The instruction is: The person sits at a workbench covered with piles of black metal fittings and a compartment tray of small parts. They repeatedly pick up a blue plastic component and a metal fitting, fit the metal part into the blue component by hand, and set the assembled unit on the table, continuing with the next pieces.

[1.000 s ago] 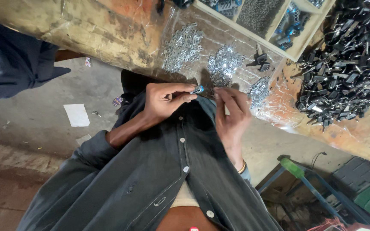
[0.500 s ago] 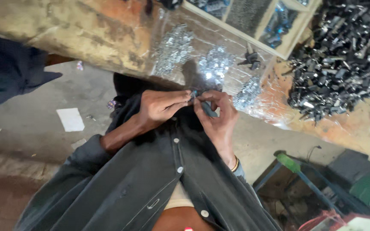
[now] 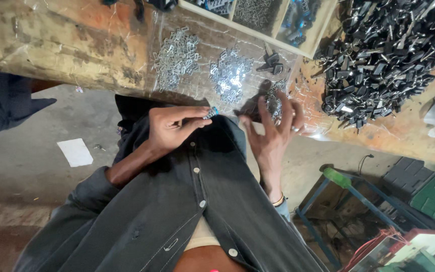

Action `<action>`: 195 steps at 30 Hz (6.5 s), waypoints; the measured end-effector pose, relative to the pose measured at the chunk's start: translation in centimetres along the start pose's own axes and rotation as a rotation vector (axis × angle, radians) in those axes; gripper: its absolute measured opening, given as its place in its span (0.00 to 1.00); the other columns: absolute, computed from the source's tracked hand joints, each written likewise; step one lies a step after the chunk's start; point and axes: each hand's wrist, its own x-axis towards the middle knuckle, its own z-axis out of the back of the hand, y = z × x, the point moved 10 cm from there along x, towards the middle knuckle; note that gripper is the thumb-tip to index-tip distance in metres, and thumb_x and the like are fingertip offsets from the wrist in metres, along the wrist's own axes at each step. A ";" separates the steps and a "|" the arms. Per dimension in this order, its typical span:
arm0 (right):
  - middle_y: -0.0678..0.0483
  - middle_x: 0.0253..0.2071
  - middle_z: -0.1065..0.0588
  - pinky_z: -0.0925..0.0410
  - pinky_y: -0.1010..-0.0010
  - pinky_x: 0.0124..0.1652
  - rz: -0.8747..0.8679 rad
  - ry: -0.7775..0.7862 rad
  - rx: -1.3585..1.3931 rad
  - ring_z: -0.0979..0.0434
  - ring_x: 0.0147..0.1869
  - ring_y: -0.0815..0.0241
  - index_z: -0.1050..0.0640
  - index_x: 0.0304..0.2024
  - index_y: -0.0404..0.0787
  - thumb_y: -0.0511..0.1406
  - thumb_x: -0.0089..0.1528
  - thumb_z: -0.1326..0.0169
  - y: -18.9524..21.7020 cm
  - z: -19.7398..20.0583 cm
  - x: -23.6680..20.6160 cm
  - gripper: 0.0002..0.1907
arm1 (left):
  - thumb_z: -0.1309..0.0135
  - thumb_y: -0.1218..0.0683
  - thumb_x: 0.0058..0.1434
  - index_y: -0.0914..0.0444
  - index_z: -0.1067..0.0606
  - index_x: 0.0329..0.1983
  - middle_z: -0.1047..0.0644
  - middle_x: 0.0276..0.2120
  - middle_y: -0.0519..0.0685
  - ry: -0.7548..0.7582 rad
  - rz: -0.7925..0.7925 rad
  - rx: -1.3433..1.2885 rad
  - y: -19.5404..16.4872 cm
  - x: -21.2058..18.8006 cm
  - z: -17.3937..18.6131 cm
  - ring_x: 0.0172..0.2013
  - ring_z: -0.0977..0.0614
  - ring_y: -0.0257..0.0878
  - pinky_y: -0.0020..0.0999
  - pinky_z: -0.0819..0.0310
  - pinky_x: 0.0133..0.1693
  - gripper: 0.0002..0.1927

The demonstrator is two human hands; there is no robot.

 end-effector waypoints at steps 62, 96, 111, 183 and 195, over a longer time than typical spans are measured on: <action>0.51 0.57 0.31 0.44 0.56 0.58 0.107 -0.121 0.314 0.37 0.61 0.48 0.20 0.52 0.43 0.34 0.58 0.29 5.2 -1.7 0.4 0.20 | 0.33 0.67 0.59 0.70 0.19 0.44 0.16 0.44 0.56 -0.044 0.045 0.031 2.3 0.5 2.4 0.44 0.12 0.40 0.30 0.15 0.45 0.11; 0.53 0.58 0.27 0.42 0.53 0.59 0.045 -0.214 0.075 0.33 0.58 0.44 0.15 0.46 0.47 0.36 0.56 0.28 1.2 -0.5 -1.1 0.16 | 0.36 0.64 0.65 0.70 0.20 0.47 0.16 0.42 0.53 0.085 0.031 0.031 1.9 -0.1 0.4 0.43 0.11 0.41 0.29 0.15 0.42 0.08; 0.51 0.45 0.24 0.38 0.68 0.54 0.008 0.043 0.685 0.25 0.48 0.56 0.18 0.50 0.36 0.23 0.62 0.40 7.2 -3.3 1.2 0.14 | 0.31 0.60 0.59 0.67 0.18 0.46 0.16 0.39 0.53 -0.005 0.008 0.236 1.8 0.0 1.4 0.32 0.14 0.35 0.28 0.21 0.33 0.13; 0.52 0.68 0.34 0.44 0.49 0.68 0.047 -0.095 0.157 0.43 0.73 0.42 0.16 0.48 0.49 0.40 0.58 0.25 0.5 -2.5 -0.9 0.18 | 0.32 0.64 0.62 0.70 0.19 0.48 0.16 0.39 0.52 -0.069 0.166 0.093 2.9 0.8 3.3 0.30 0.15 0.31 0.21 0.31 0.24 0.12; 0.55 0.43 0.20 0.38 0.66 0.52 0.195 -0.031 0.565 0.21 0.46 0.59 0.19 0.42 0.40 0.26 0.60 0.34 7.2 -3.3 1.5 0.10 | 0.32 0.62 0.61 0.68 0.18 0.47 0.15 0.40 0.52 -0.047 0.116 0.130 3.1 1.0 3.0 0.31 0.15 0.31 0.24 0.20 0.31 0.12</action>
